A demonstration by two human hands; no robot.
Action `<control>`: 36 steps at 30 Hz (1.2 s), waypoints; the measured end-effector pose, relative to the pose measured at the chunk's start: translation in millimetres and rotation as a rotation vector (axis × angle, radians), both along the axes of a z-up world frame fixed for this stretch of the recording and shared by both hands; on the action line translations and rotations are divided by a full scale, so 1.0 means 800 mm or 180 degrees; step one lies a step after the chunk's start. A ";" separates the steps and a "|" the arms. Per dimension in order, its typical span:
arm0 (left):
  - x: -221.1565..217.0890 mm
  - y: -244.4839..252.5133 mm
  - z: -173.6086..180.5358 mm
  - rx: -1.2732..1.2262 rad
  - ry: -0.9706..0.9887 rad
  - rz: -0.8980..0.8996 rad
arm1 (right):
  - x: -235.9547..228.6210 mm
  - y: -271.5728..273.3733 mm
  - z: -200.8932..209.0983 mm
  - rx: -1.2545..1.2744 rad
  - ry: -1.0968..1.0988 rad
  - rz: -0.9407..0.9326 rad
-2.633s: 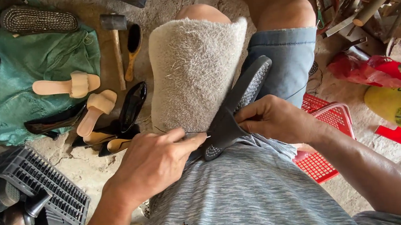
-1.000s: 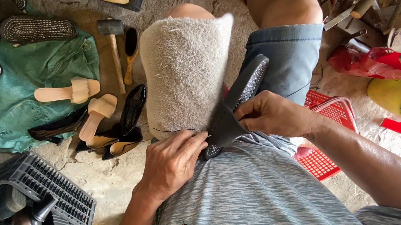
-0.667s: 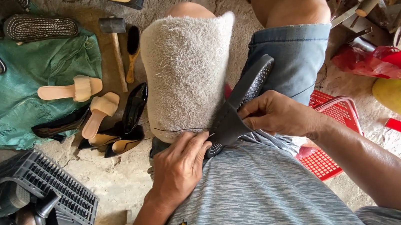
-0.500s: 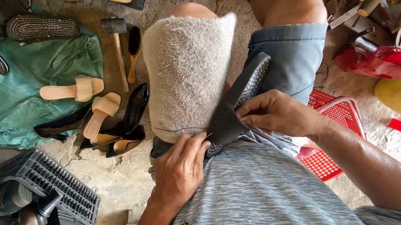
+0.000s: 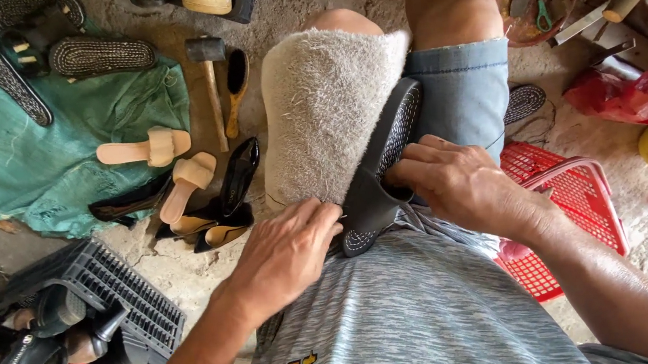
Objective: The person sits on the floor and sews a black slide sandal using a needle and thread. They hold the shoe on their lap and repeatedly push the needle through the sole and upper, pulling the thread tight to secure the parts together.
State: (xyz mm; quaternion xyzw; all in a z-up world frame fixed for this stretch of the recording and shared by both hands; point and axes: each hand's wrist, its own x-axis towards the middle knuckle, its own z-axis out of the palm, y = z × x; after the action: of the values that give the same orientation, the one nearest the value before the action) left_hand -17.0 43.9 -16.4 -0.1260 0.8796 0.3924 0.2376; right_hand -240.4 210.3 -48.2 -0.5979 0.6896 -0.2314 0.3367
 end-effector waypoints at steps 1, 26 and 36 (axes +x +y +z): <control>-0.006 -0.009 0.004 0.0205 0.0081 0.0002 | 0.000 -0.002 0.001 0.0034 -0.0088 -0.0024; 0.048 -0.043 -0.026 0.0086 0.0426 0.1242 | 0.003 0.032 -0.023 0.0246 0.0806 -0.1578; 0.048 0.007 -0.051 0.0143 0.1919 0.1121 | 0.046 -0.003 0.037 -0.0686 0.0517 -0.0952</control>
State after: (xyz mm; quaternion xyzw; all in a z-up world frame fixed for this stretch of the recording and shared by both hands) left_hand 21.7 49.8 -57.2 -0.1489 0.8661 0.4663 -0.1015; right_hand -203.3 207.8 -18.5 -0.5381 0.7669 -0.3022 0.1758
